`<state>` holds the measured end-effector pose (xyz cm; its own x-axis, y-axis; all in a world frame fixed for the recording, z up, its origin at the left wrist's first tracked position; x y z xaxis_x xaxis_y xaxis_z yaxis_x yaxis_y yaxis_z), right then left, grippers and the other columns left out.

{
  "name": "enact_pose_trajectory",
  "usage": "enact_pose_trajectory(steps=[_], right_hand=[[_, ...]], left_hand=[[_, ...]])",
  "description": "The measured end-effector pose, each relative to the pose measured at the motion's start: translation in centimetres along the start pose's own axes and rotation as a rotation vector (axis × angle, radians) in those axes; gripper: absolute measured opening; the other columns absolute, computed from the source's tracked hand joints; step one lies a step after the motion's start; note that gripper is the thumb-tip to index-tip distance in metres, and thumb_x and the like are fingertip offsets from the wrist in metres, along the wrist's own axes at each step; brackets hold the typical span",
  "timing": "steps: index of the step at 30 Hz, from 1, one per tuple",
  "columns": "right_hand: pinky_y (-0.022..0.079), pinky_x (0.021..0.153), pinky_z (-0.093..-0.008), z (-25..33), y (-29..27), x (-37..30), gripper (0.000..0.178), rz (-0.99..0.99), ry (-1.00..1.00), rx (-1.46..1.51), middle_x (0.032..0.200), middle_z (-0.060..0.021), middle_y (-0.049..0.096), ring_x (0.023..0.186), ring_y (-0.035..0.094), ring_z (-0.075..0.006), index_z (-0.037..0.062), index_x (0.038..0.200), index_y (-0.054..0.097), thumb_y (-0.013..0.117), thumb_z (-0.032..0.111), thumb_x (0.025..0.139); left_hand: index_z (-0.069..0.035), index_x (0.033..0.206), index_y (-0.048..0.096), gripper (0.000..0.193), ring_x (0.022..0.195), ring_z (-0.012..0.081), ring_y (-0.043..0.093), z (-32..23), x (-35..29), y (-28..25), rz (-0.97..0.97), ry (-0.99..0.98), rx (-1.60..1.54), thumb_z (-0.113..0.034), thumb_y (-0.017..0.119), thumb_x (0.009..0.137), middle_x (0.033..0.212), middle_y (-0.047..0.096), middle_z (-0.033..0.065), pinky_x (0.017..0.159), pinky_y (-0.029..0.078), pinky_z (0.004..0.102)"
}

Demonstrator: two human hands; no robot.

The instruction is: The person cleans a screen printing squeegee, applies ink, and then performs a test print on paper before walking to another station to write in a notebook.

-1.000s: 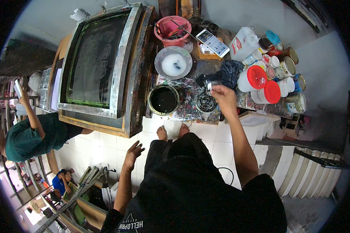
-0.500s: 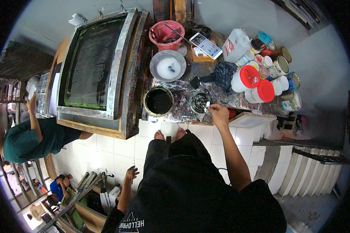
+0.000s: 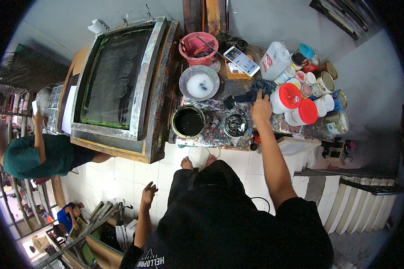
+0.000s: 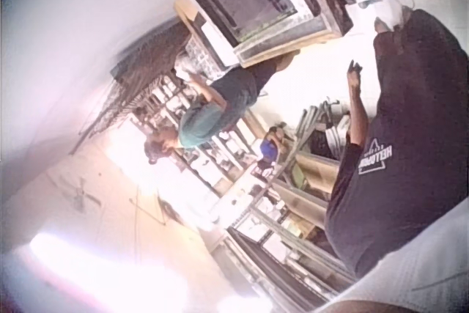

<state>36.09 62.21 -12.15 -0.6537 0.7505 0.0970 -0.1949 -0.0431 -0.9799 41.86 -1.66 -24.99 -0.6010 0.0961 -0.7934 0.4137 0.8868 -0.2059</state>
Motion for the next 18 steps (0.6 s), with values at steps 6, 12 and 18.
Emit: enact_pose_trajectory(steps=[6,12,18], right_hand=[[0.054,0.085,-0.0489,-0.4,0.6,3.0,0.031,0.153,-0.213,-0.019,0.105,-0.0221,0.065,0.096,0.065,-0.0416,0.0011,0.106,0.064,0.069,0.007,0.076],[0.052,0.080,-0.0512,-0.3,-0.4,2.3,0.023,0.003,-0.258,0.106,0.097,-0.0236,0.066,0.093,0.065,-0.0437,0.0013,0.093,0.067,0.066,0.004,0.070],[0.054,0.081,-0.0471,-0.6,1.5,2.6,0.026,0.107,-0.266,-0.118,0.097,-0.0207,0.069,0.093,0.067,-0.0386,0.0024,0.096,0.070,0.073,0.010,0.072]], left_hand=[[-0.003,0.152,0.033,0.073,0.107,0.0308,0.068,12.9,-0.6,-1.3,0.091,-0.132,-0.105,-0.038,0.059,0.094,0.131,0.063,0.0187,0.079,0.049,0.0421],[0.005,0.148,0.034,0.079,0.095,0.0266,0.070,12.6,-0.3,-1.8,0.041,-0.015,-0.263,-0.038,0.068,0.091,0.121,0.067,0.0196,0.073,0.053,0.0341],[0.005,0.135,0.050,0.043,0.083,0.0202,0.069,-1.7,-1.4,-9.8,-0.620,0.452,-0.484,-0.002,0.053,0.092,0.104,0.070,0.0165,0.072,0.052,0.0294]])
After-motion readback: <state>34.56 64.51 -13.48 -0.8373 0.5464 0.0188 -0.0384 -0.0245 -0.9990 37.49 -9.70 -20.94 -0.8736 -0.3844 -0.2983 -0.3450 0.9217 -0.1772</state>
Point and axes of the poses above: each hand's wrist, its own x-axis towards the middle knuckle, its own y-axis out of the palm, z = x × y, the point moved 4 cm from there along x, towards the middle knuckle
